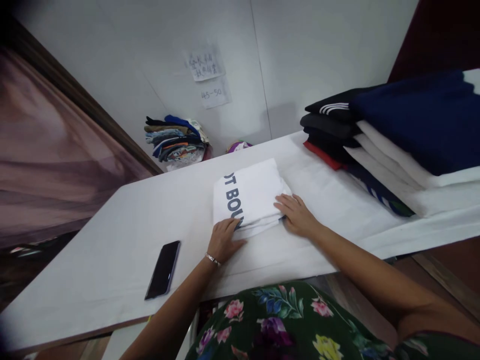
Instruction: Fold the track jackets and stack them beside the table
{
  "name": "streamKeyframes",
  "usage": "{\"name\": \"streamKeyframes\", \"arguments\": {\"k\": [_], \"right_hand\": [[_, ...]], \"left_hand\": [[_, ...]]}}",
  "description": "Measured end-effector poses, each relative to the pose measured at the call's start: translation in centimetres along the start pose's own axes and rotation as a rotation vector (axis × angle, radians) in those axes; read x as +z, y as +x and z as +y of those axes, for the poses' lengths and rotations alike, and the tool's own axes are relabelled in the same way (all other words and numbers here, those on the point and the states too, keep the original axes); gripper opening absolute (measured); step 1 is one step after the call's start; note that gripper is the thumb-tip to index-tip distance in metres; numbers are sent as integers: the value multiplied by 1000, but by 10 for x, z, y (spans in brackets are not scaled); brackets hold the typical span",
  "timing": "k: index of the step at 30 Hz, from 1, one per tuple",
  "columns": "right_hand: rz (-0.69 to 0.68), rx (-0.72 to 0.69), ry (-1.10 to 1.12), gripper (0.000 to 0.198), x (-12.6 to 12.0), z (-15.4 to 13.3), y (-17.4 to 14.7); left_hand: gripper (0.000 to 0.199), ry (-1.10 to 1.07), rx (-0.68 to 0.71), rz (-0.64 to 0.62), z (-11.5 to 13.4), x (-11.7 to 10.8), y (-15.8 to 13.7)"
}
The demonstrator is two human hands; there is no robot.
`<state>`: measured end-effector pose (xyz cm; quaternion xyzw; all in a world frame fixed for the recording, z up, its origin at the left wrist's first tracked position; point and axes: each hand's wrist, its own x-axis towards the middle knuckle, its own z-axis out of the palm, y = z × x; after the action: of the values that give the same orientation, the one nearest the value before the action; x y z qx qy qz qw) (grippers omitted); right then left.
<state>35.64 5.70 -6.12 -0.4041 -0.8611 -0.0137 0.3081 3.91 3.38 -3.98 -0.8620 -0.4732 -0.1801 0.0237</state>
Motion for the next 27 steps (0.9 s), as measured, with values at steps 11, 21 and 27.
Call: {"name": "streamKeyframes", "arguments": {"k": [11,21,27], "right_hand": [[36,-23,-24,32,8,-2,10],[-7,100,110,44,-5,-27,28],[2,213,60,51,12,-31,124]], "left_hand": [[18,133,1,121,-1,3,14],[24,-213,-40,49,-10,-22,26],[48,9,-254,62,-13,-2,73]]}}
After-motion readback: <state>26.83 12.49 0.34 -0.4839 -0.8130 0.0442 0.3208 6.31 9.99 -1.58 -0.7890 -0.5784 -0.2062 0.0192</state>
